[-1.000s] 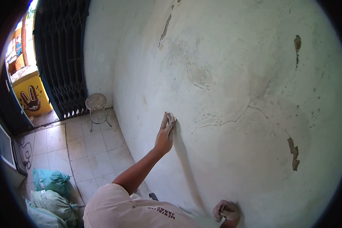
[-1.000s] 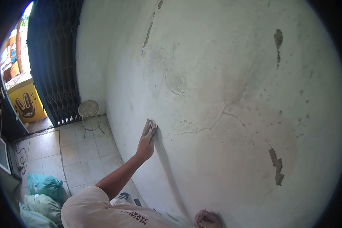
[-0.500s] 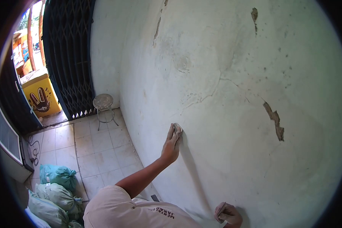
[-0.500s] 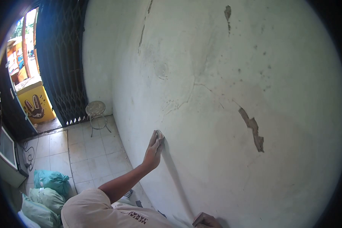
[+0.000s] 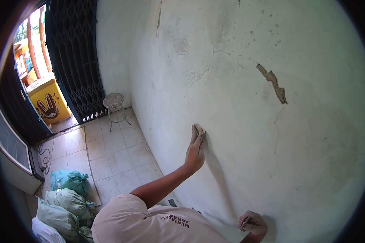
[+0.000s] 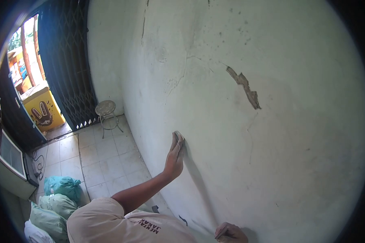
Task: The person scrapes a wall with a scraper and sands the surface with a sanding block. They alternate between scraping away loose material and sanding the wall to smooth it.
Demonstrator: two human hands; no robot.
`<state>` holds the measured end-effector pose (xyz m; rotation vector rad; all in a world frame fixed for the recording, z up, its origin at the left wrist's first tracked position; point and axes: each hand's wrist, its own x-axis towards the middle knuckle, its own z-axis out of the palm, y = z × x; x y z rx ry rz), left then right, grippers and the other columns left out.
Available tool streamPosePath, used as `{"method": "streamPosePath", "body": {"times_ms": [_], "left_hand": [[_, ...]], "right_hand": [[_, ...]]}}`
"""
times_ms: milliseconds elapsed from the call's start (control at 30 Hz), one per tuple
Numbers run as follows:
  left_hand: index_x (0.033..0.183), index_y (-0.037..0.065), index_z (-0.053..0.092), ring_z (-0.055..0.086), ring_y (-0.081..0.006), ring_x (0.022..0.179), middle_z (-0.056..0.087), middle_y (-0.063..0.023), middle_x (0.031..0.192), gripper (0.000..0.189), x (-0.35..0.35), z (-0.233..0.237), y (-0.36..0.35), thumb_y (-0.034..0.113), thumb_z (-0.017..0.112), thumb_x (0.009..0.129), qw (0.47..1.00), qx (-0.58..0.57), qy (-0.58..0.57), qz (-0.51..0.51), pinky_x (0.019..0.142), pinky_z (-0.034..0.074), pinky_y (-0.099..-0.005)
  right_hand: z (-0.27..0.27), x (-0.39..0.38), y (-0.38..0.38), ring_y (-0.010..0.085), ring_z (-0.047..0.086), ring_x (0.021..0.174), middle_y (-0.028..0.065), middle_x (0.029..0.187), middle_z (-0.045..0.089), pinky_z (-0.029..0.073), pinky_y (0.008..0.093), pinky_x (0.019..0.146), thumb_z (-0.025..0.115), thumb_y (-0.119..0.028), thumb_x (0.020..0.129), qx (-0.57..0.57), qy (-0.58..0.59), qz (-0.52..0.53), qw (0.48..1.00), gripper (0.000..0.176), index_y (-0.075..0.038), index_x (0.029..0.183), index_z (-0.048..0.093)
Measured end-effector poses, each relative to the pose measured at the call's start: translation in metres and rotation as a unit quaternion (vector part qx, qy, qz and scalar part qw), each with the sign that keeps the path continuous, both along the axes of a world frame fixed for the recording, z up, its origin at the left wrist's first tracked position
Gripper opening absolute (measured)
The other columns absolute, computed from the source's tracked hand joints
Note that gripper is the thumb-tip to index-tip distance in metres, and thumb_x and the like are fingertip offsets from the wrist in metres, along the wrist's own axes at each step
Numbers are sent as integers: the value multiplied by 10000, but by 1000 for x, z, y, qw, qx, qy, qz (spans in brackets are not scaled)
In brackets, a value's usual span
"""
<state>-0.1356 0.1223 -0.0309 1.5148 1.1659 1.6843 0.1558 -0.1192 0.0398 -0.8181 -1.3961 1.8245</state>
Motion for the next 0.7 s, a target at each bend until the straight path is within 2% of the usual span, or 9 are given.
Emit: {"method": "streamPosePath", "body": {"times_ms": [267, 300, 400, 433, 533, 567, 700], "left_hand": [[1492, -77, 268, 145, -341, 1497, 73, -269, 1609, 502, 12, 67, -5, 6, 366, 1007, 996, 85, 16, 5, 1191, 225, -358], [1487, -86, 278, 101, -362, 1503, 60, -281, 1607, 509, 15, 79, -10, -7, 381, 996, 996, 87, 23, -1, 1203, 172, -384], [1488, -81, 285, 53, -393, 1503, 45, -290, 1605, 514, 33, 93, -19, -19, 385, 988, 991, 119, 57, 14, 1209, 116, -423], [1488, -81, 286, 18, -429, 1496, 37, -292, 1606, 532, 38, 93, -23, -31, 406, 972, 991, 127, 37, -9, 1206, 76, -462], [1489, -84, 279, 14, -443, 1493, 35, -293, 1606, 567, 50, 66, -29, -55, 432, 944, 978, 187, 97, 2, 1207, 78, -473], [1469, -100, 308, 52, -474, 1484, 76, -321, 1591, 584, 53, 56, -33, -67, 474, 910, 977, 181, 109, -3, 1203, 92, -508], [1433, -58, 392, 169, -522, 1447, 209, -338, 1551, 570, 59, -26, -33, -2, 537, 884, 954, 223, 201, 10, 1182, 151, -568]], "right_hand": [[-4, 34, -11, 134, 497, 619, 121, 791, 585, 393, 280, 547, 641, -106, 946, 40, -18, -4, 999, 222, 38, 1046, 506], [-2, 38, -12, 135, 498, 620, 117, 797, 584, 393, 280, 546, 638, -94, 945, 37, -31, -2, 999, 210, 37, 1045, 508], [1, 38, -13, 129, 510, 625, 111, 825, 590, 400, 270, 546, 633, -51, 938, 25, -43, -9, 999, 162, 32, 1029, 528], [1, 37, -13, 125, 515, 628, 109, 835, 594, 403, 265, 546, 632, -35, 935, 20, -42, -15, 999, 145, 30, 1021, 536], [5, 32, -15, 104, 531, 632, 105, 862, 605, 411, 247, 540, 630, 3, 923, 50, -87, -39, 994, 102, 22, 999, 565], [6, 32, -15, 97, 535, 632, 103, 859, 608, 413, 242, 539, 632, 4, 922, 43, -87, -36, 995, 96, 21, 993, 570], [9, 31, -14, 79, 534, 625, 87, 841, 611, 416, 232, 537, 641, -4, 922, 41, -108, -25, 993, 84, 13, 980, 584]]}}
